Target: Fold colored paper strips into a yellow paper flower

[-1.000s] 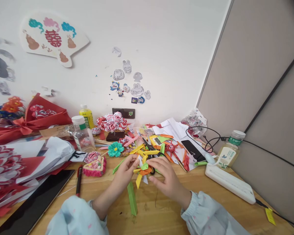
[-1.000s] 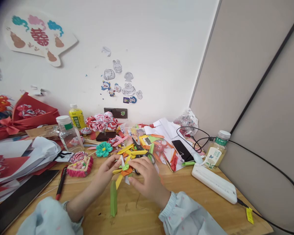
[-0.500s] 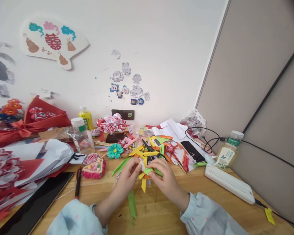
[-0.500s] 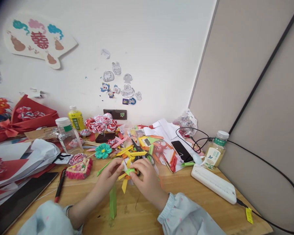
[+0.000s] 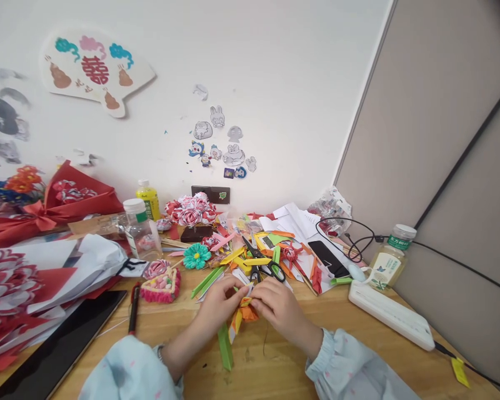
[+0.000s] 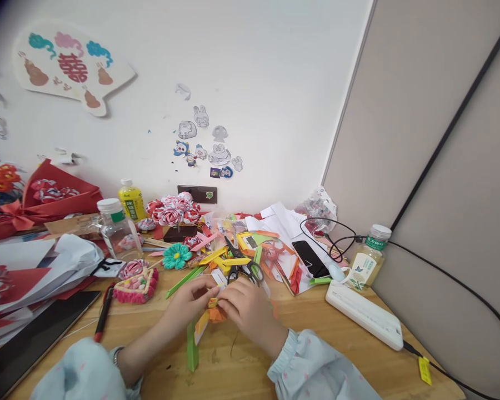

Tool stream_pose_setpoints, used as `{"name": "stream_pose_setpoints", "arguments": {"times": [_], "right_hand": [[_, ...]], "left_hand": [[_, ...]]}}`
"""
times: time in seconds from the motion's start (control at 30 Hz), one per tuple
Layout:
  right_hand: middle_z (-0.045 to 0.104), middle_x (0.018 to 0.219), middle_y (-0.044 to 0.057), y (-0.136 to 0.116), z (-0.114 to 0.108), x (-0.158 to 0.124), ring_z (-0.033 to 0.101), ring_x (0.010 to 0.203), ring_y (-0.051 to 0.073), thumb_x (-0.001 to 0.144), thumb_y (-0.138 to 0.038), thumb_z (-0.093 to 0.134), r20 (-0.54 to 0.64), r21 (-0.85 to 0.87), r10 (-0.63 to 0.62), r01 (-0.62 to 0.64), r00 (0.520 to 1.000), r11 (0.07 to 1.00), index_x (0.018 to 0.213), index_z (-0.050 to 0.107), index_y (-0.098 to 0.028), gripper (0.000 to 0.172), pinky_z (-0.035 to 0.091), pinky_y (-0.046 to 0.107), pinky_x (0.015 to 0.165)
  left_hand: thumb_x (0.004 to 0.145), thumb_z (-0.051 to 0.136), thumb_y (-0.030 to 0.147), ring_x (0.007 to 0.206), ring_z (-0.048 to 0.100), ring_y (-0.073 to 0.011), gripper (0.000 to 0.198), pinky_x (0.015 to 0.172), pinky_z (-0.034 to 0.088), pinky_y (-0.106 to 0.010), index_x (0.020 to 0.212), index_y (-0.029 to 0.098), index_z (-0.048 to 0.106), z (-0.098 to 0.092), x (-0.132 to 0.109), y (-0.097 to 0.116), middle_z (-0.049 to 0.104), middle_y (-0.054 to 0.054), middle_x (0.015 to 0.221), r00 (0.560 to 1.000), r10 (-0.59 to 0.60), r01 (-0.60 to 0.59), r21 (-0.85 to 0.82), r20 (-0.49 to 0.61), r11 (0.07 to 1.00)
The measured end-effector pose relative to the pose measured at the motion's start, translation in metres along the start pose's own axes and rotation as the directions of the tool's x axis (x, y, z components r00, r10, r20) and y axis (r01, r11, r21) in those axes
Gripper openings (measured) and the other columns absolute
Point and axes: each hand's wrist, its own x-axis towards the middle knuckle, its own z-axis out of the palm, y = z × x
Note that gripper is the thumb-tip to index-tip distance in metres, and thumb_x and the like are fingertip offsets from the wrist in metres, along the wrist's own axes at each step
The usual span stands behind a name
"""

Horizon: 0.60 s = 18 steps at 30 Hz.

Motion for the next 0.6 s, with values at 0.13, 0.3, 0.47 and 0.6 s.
{"name": "stream_pose_setpoints", "arguments": {"times": [0.13,0.3,0.47,0.6], "right_hand": [[0.064,0.078,0.004,0.003,0.002,-0.002,0.052,0.073,0.018,0.094,-0.027,0.042,0.025,-0.125,-0.037,0.040,0.999,0.991,0.087,0.060,-0.019,0.021,0.042,0.029,0.064],[0.063,0.075,0.003,0.002,0.006,-0.002,0.054,0.073,0.017,0.092,-0.026,0.046,0.045,-0.062,-0.008,0.011,0.999,0.998,0.083,0.060,-0.020,0.018,0.043,0.028,0.063],[0.063,0.074,0.003,0.003,0.012,-0.003,0.056,0.072,0.017,0.090,-0.023,0.047,0.010,-0.022,0.037,-0.037,0.999,0.999,0.081,0.060,-0.020,0.017,0.043,0.028,0.063],[0.062,0.076,0.002,0.003,0.016,-0.004,0.056,0.074,0.017,0.089,-0.021,0.048,-0.034,0.022,0.100,-0.100,0.994,0.995,0.081,0.060,-0.021,0.014,0.043,0.027,0.064]], "left_hand": [[0.073,0.057,0.034,0.065,0.055,-0.0173,0.022,0.063,0.043,-0.027,0.061,0.016,0.063,0.001,0.001,-0.001,0.063,-0.002,0.063,0.992,-0.090,0.101,-0.118,0.090,0.988],[0.065,0.063,0.027,0.065,0.054,-0.0162,0.012,0.060,0.042,-0.024,0.062,0.016,0.063,0.001,0.000,-0.005,0.062,0.000,0.063,0.970,-0.180,0.216,-0.243,0.162,0.946],[0.065,0.064,0.027,0.058,0.050,-0.0129,0.014,0.055,0.039,-0.022,0.060,0.016,0.059,0.002,-0.002,-0.001,0.057,0.002,0.059,0.960,-0.199,0.252,-0.297,0.197,0.921],[0.068,0.065,0.034,0.056,0.047,-0.0104,0.021,0.052,0.037,-0.020,0.062,0.016,0.056,0.005,-0.005,0.003,0.052,0.004,0.060,0.959,-0.213,0.274,-0.410,0.189,0.870]]}}
